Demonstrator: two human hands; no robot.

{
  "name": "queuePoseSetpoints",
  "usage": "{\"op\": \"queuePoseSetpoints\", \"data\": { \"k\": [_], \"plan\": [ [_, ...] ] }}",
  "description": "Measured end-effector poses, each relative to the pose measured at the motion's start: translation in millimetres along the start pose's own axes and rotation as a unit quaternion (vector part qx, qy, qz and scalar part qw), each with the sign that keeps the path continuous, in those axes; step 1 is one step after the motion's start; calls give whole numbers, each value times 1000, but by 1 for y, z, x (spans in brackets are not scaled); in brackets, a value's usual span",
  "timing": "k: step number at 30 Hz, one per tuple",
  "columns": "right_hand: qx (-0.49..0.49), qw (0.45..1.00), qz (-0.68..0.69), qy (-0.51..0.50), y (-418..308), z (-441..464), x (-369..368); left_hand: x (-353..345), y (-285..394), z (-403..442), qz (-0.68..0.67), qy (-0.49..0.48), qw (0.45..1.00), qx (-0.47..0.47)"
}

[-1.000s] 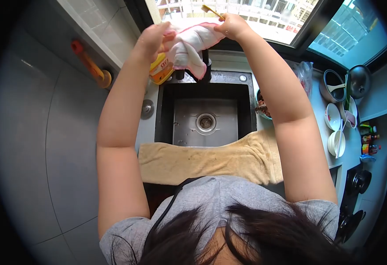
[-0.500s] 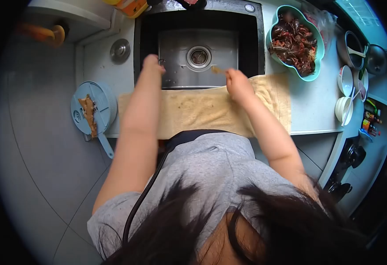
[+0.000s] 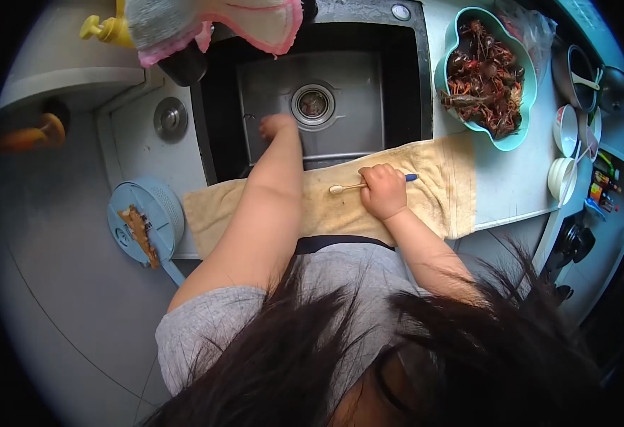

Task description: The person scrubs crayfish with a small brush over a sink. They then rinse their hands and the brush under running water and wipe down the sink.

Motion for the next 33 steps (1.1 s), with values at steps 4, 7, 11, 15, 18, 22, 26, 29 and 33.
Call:
{"op": "queuePoseSetpoints", "data": {
  "k": [4,7,11,15,18,22,26,29,33],
  "plan": [
    [-3,1000,-2,-1,0,0,-1,-63,72,-14,-94,-186,927,-311],
    [-10,1000,-1,-10,1,-1,-1,26,68,-8,-248,-121,922,-270],
    [-14,1000,3,-20,2,0,-2,36,30,46,-95,-57,987,-119],
    [-17,1000,-1,-22,3,2,-2,4,43,13,-91,-42,972,-212],
    [-16,1000,-5,-18,2,0,-3,-27,69,-50,-58,-123,916,-378],
    [-14,1000,-2,-13,2,0,-3,-21,74,-98,-72,-147,866,-472],
    [-8,1000,-1,-3,1,0,0,-19,75,-91,32,-144,861,-486],
    [-10,1000,-1,-3,2,0,-1,-31,80,-95,101,-147,856,-485],
    [-19,1000,-1,-4,4,-1,0,-38,93,-101,92,-147,867,-466]
  ]
}}
Point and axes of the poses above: each hand's wrist, its own z-axis towards the middle knuckle, its own x-axis out of the back of the hand, y = z × x, the point moved 10 cm from there along z, towards the middle knuckle, and after that the axes turned 9 degrees about x, right-handed, at the moved point
